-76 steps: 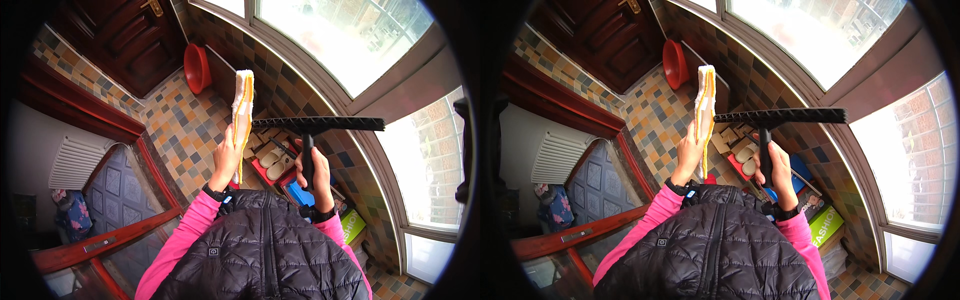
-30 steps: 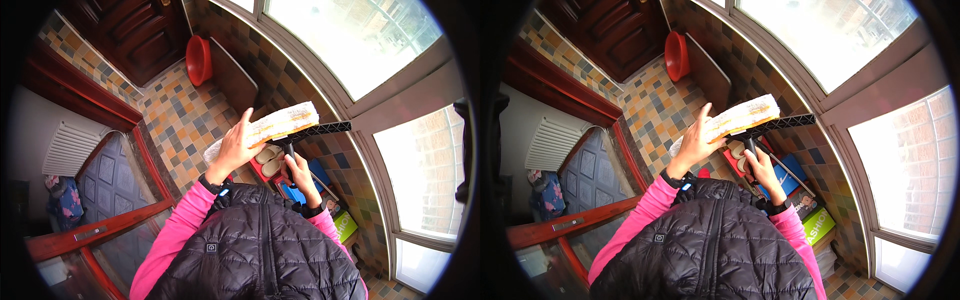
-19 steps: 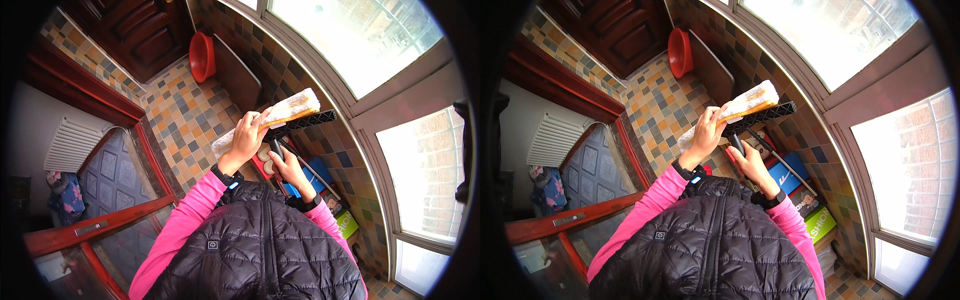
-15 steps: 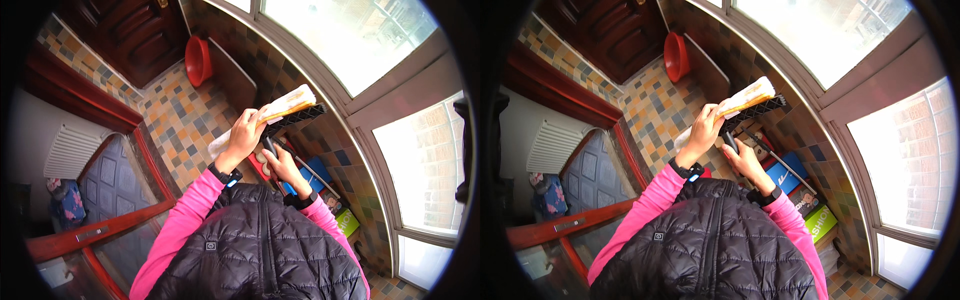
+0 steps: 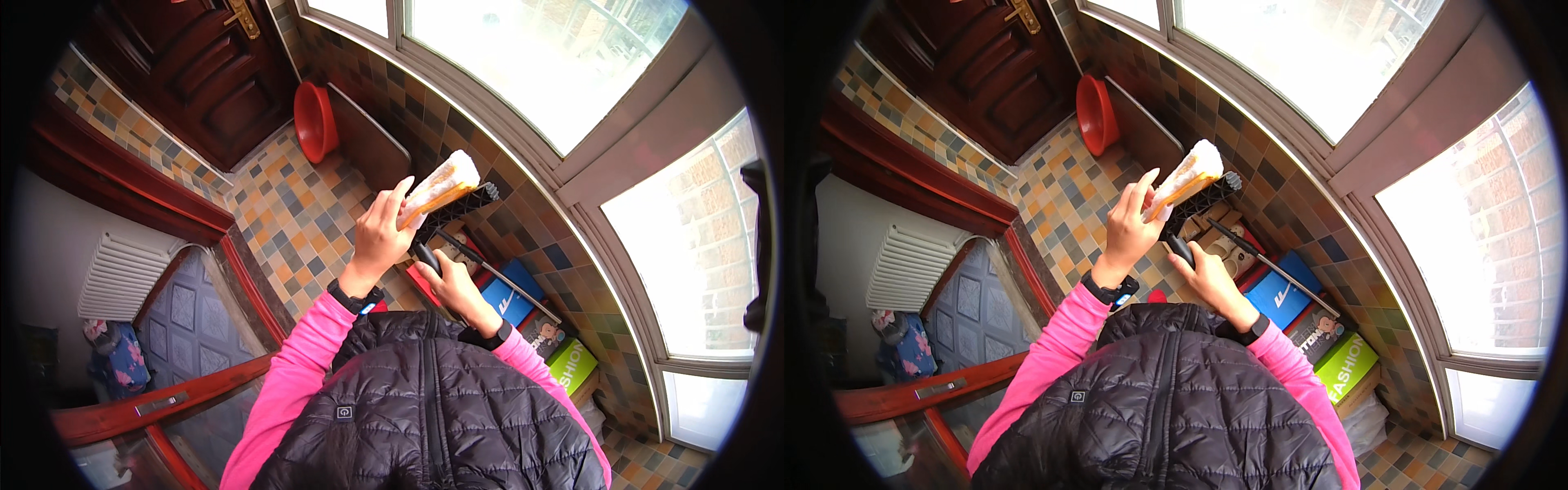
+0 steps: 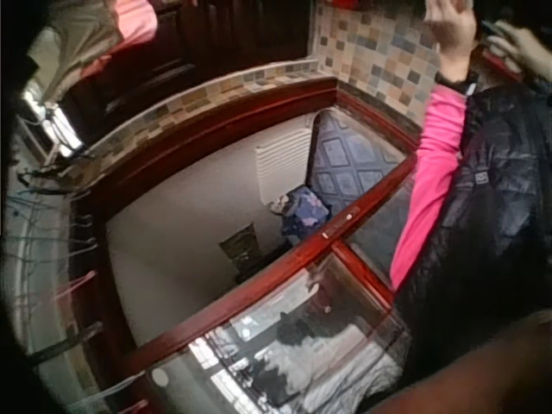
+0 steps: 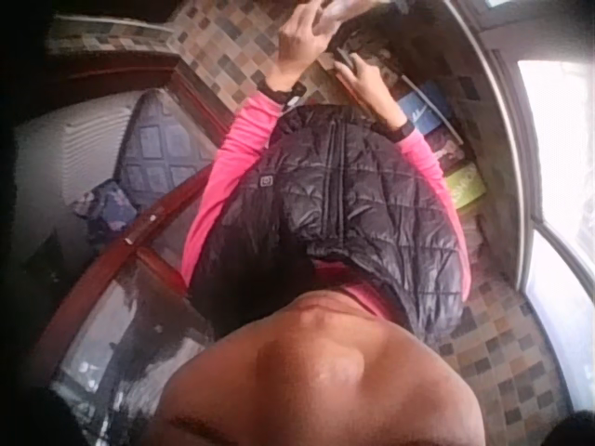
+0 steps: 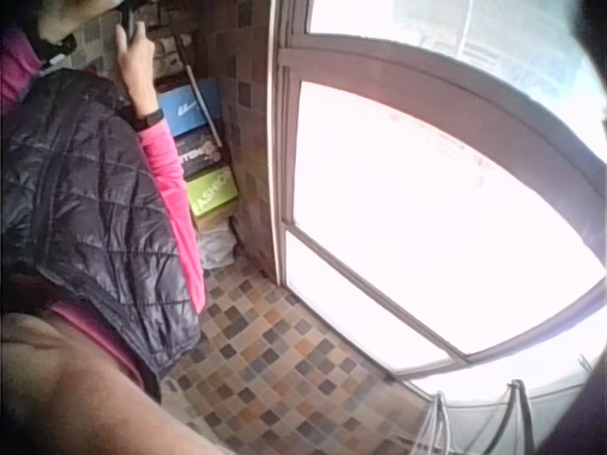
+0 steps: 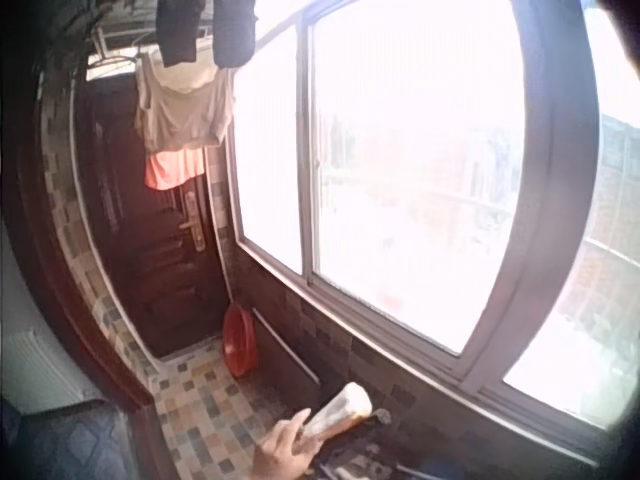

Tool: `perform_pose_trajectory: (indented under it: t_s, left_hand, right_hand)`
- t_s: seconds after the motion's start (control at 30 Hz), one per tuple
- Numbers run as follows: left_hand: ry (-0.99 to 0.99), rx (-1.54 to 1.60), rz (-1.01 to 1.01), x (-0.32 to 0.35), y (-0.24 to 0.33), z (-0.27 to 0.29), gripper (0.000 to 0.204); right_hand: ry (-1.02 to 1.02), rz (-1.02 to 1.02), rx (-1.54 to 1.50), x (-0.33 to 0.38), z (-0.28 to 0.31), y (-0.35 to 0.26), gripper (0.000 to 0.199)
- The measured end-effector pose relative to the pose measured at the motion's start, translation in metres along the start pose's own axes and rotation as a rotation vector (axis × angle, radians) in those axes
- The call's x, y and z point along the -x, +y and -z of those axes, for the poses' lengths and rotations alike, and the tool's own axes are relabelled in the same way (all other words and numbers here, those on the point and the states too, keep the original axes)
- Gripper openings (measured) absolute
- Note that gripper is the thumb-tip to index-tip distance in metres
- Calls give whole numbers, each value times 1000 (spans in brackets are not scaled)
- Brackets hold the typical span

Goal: The person moves from a bathroom to a bedroom and then to a balcony. On the balcony, they retrieve a long metal pole and a white cleaning pad, then attach the pad to the pole by wrapping and securing it with a strap. The person repeatedly adjusts the pad and strap to ensure it is firmly attached.

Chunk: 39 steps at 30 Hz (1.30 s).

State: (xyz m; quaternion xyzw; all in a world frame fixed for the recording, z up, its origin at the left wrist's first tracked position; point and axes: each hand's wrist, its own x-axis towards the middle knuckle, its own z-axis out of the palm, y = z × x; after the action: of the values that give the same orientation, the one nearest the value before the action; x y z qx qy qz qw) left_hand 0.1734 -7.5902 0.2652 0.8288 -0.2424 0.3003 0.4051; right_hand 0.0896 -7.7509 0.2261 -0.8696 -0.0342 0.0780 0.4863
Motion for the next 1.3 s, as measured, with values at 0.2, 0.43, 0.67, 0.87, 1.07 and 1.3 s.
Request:
perform_pose_trajectory:
  t_s: [0.2,0.43,0.67,0.87,1.07,1.3]
  left_hand:
    - [-36,-43,-3,10,-3,-14,34]
    - [-51,-51,93,11,3,-11,59]
    - [1,77,91,-6,4,-6,40]
    - [-26,27,90,-12,-7,-3,20]
    - [35,97,163,-12,-5,-8,10]
    - [238,76,161,0,10,-9,8]
  right_hand:
    - [-65,-61,40,7,-20,8,48]
    - [-57,14,186,4,-9,21,49]
    - [-47,24,123,7,-13,17,46]
    - [-78,87,68,9,-20,25,47]
    - [-130,5,293,6,-16,27,46]
    - [-5,-42,490,-1,3,20,43]
